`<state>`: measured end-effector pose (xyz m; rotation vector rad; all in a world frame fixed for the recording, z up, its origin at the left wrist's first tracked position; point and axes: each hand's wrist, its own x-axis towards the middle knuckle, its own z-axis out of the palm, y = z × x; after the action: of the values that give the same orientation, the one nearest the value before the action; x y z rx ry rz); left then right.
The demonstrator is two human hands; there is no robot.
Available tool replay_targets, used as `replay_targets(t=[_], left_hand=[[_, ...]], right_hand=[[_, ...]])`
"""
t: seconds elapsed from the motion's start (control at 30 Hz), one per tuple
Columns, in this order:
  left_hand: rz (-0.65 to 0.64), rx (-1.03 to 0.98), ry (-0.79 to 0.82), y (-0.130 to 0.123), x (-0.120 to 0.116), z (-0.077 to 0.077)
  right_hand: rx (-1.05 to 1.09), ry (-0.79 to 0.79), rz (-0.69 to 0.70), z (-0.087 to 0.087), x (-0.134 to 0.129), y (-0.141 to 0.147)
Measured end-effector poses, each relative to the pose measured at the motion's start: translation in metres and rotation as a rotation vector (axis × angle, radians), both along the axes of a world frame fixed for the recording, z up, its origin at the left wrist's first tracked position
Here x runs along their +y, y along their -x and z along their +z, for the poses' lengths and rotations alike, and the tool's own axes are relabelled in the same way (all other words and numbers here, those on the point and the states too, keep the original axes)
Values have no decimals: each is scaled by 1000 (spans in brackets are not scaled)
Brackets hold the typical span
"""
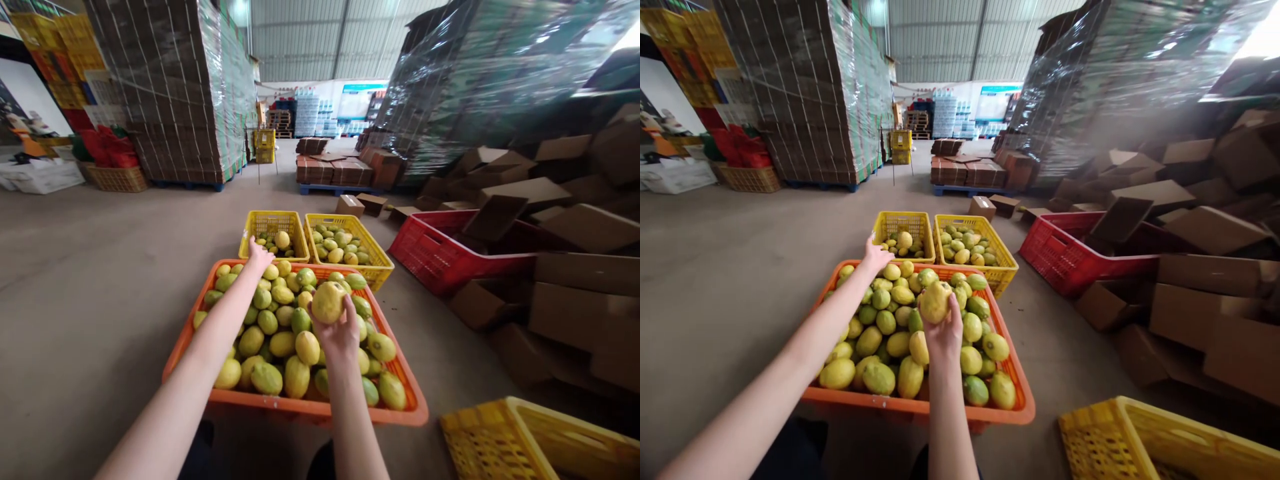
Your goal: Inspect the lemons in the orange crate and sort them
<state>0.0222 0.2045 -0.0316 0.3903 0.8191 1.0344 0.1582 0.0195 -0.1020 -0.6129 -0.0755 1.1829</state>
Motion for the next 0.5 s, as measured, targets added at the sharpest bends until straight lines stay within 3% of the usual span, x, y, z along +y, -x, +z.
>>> replay_targets(t=[0.1,0.23,0.37,0.5], left_hand=[[43,65,67,18,-15,-13],[125,131,152,72,-52,-37],[281,189,192,134,-74,-42],[273,223,212,177,-94,-47]], right_hand=[[34,21,-15,5,-2,-3],[84,23,71,10,-5,-3],[142,57,233,6,-21,1],[121,153,294,-10,-50,-8]])
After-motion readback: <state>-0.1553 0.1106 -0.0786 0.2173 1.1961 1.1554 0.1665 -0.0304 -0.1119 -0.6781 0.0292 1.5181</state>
